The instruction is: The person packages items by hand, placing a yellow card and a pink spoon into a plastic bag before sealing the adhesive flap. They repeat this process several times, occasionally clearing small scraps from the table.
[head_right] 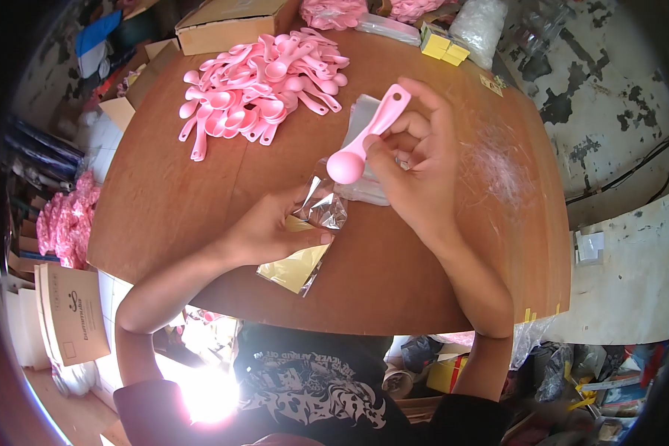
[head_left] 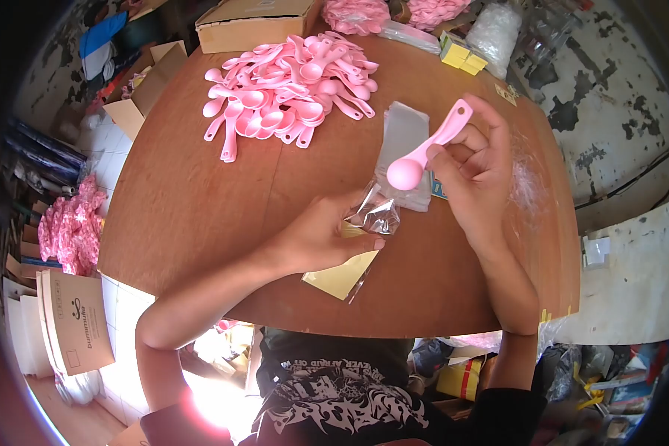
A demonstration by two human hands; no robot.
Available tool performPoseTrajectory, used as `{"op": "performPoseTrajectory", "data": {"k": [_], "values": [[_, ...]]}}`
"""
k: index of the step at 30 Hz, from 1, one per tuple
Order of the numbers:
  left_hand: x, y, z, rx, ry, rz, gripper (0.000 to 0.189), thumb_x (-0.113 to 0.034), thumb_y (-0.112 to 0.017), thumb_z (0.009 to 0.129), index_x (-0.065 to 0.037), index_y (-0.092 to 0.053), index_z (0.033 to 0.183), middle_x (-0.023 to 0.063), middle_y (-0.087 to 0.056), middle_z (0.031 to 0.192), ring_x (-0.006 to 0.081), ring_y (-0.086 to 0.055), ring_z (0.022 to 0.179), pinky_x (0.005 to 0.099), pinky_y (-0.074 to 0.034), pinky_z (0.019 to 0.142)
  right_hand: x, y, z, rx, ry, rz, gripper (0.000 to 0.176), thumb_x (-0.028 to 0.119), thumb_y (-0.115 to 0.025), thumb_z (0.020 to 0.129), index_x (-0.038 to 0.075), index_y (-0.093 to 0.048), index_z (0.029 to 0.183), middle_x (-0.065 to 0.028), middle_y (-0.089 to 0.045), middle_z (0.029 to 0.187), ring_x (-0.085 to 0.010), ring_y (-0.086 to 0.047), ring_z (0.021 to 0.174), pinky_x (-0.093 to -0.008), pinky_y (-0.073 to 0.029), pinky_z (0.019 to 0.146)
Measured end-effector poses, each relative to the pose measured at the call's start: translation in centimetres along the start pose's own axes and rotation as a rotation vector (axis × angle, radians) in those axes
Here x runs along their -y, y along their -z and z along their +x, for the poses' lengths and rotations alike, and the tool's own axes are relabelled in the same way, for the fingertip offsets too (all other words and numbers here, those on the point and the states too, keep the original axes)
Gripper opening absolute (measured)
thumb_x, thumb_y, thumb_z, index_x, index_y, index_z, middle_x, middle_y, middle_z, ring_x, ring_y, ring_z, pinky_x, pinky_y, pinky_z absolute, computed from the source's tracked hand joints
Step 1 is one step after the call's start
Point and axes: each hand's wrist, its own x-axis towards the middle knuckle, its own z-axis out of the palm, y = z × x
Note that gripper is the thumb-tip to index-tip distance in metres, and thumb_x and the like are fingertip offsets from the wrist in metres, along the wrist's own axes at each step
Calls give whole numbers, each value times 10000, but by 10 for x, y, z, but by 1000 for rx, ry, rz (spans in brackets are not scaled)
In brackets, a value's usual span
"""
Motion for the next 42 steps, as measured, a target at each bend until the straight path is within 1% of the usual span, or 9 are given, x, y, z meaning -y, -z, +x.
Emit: {"op": "performPoseTrajectory", "data": {"k": [8, 19, 21, 28, 30, 32, 36, 38, 42], "values": [[16, -5, 2, -86, -229, -70, 462, -217, -718, 853, -7, -544, 1225, 92, -660, 998, 156, -606, 914, 340, -487, 853, -3, -19, -16, 103, -41, -151, 522, 4, -650, 824, 38, -431, 1296, -40, -655, 862, -111, -629, 832, -266, -493, 747], [8, -2, -3, -12, -106, -113, 339, -156, -612, 938, -10, -516, 1228, 29, -620, 995, 83, -569, 920, 281, -484, 860, -7, -18, -25, 190, 57, -262, 198, 82, -690, 836, 6, -649, 1014, -67, -671, 918, -126, -635, 862, -268, -484, 770], [12, -3, -4, -8, -112, -156, 342, -151, -612, 937, -14, -512, 1234, 29, -617, 997, 80, -567, 921, 279, -482, 861, 2, -17, -27, 237, -302, 18, 166, 78, -678, 861, -11, -654, 1000, -63, -677, 929, -115, -634, 867, -239, -491, 775], [-2, -1, -8, 11, -45, -120, 483, -161, -659, 904, -17, -457, 1318, 58, -616, 1088, 122, -580, 1008, 297, -480, 896, 21, 2, -10, 165, -392, 9, 294, 34, -654, 870, -3, -583, 1153, -60, -675, 938, -92, -624, 871, -221, -495, 768], [-4, -1, -9, -1, -9, -128, 532, -176, -685, 885, -22, -446, 1334, 80, -603, 1146, 150, -573, 1061, 317, -470, 927, 34, 12, 4, -4, -168, -27, 278, 25, -649, 870, 4, -590, 1140, -59, -671, 944, -89, -620, 867, -225, -495, 768], [-3, -2, -10, -216, -268, 173, 600, -205, -727, 844, -33, -439, 1341, 121, -532, 1257, 213, -516, 1177, 366, -425, 995, 54, 25, 15, -246, 177, -143, 278, 6, -642, 862, 12, -597, 1136, -51, -669, 952, -83, -613, 851, -229, -493, 781], [-1, 1, -8, -252, -301, 140, 625, -211, -740, 826, -33, -434, 1340, 144, -468, 1322, 258, -452, 1252, 405, -384, 1037, 19, 56, 51, -129, 244, -409, 292, -38, -630, 838, 7, -609, 1126, -48, -670, 902, -82, -607, 829, -226, -492, 748], [4, 2, -6, -299, -415, 220, 550, -258, -722, 834, -49, -484, 1284, 149, -515, 1245, 262, -533, 1144, 332, -503, 741, 24, 61, 45, -126, 316, -537, 291, -15, -633, 859, -4, -587, 1147, -62, -664, 943, -92, -604, 866, -228, -484, 779], [6, 2, -5, -332, -491, 281, 491, -236, -708, 844, -36, -513, 1247, 151, -531, 1222, 275, -543, 1128, 325, -486, 814, 46, 48, 29, -100, 348, -451, 288, -7, -655, 847, -9, -589, 1127, -67, -674, 889, -96, -615, 806, -222, -493, 719]]}}
